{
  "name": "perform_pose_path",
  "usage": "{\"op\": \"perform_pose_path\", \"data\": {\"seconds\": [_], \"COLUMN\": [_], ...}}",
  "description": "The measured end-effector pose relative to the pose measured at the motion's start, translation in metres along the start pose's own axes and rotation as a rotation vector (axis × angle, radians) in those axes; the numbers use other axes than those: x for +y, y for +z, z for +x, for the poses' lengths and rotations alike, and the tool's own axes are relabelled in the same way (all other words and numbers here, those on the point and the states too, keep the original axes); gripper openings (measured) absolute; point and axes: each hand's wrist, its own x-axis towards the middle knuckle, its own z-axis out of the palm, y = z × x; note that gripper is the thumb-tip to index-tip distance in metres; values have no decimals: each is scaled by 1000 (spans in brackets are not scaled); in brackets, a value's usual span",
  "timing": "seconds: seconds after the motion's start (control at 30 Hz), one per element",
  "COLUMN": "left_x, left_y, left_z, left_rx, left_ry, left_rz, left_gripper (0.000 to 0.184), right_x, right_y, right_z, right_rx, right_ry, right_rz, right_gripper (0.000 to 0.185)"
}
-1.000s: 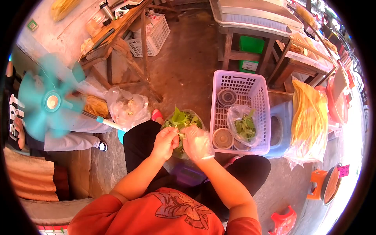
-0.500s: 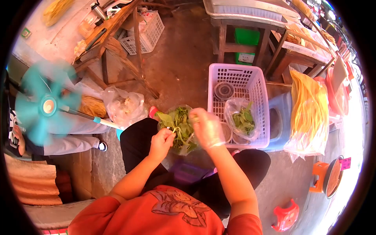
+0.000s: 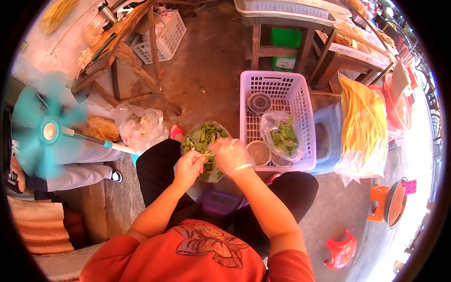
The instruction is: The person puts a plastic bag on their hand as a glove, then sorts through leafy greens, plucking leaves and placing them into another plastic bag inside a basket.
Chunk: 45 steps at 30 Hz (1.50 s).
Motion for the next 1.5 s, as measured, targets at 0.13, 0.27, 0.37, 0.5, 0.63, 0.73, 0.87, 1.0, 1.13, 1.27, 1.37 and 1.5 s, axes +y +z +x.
{"op": "perform_pose_path", "data": {"seconds": [0.13,0.27,0.37,0.5,0.63,0.73,0.87,1.0,1.13,1.27,1.37,1.5], "left_x": [5,0,2,5,20,13,9,8,16,21,17,27], "left_y": [-7,-12,-17,-23,-27,-30,-32,-22,-22,-24,-22,-19], "left_z": [-3,-1,1,0,-4,5,8,4,3,4,6,6], "left_rx": [-11,5,25,-112,-204,-193,-164,-78,-40,30,87,111], "left_ry": [-37,48,64,17,0,-12,-33,69,64,85,95,69], "left_rz": [-12,-8,47,-14,-38,-125,-159,-131,-59,-43,-66,-92], "left_gripper": [13,11,11,11,12,13,12,12,11,11,10,9], "right_x": [17,16,20,35,21,23,22,12,26,40,17,-6], "right_y": [-6,-17,-19,-10,-12,1,-14,-22,3,12,6,-1], "right_z": [-2,-2,2,6,6,8,13,11,13,15,11,9], "right_rx": [-28,-66,23,-6,-179,-228,-273,2,100,-25,-155,-93], "right_ry": [-81,-86,46,243,166,41,41,-59,153,252,319,360], "right_rz": [349,381,411,868,1174,1192,911,624,614,1157,1200,1051], "right_gripper": [25,23,15,9,19,24,17,20,20,18,20,29]}}
